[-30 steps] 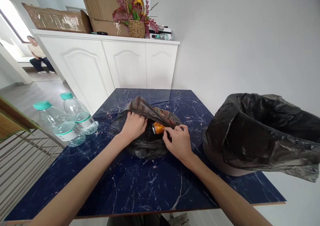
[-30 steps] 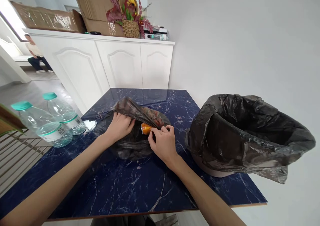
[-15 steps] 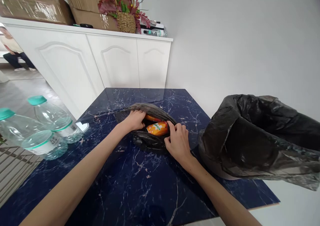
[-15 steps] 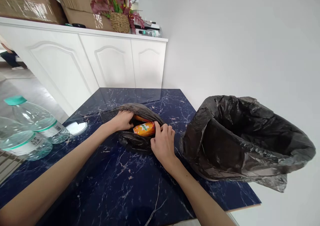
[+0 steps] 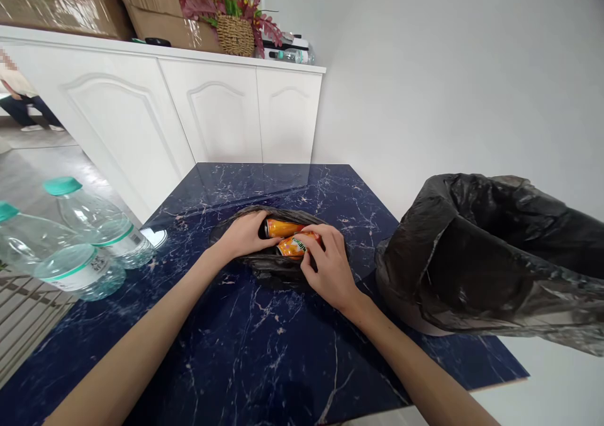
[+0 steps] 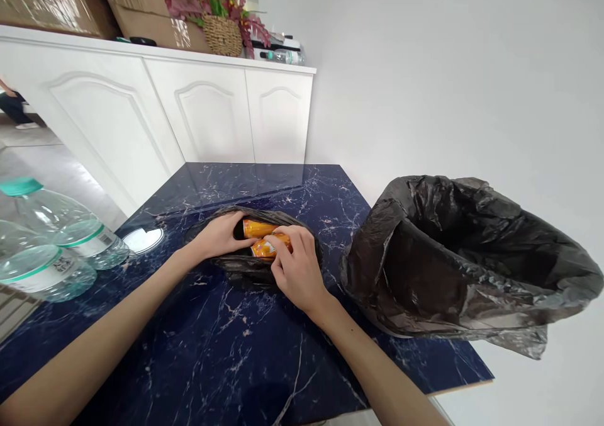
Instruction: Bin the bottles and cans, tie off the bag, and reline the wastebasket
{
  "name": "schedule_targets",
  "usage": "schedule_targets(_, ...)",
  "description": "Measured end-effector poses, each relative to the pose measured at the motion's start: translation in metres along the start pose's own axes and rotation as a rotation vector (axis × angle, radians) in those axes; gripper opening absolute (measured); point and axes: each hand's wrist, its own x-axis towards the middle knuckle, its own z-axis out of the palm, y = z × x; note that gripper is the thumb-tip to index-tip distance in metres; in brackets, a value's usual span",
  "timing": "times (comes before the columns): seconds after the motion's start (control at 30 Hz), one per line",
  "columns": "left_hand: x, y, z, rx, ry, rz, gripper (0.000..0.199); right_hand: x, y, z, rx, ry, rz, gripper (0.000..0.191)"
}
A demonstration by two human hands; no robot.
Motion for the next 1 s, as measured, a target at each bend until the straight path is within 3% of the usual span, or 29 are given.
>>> schedule_targets(0.13, -0.025, 0.004, 0.0, -0.032, 0.107, -0.036, 0.064, -0.002, -0.003, 0.003, 0.087, -0.077, -0.109, 0.054)
schedule_targets(0.37, -0.049, 0.006, 0.011, -0.132, 0.322, -0.076, 0.059, -0.006, 0.002, 0.01, 0.035, -0.22, -0.11, 0.063)
schedule_targets(0.7, -0.05, 0.014, 0.02, -0.136, 0.29, -0.087, 0.056, -0.009, 0.004, 0.014, -0.116, -0.259, 0.043, 0.071)
schedule_targets(1.0, -0.053, 0.013, 0.026, -0.081, 0.299, -0.089, 0.053, -0.01, 0.011, 0.012, -0.108, -0.309, -0.017, 0.076)
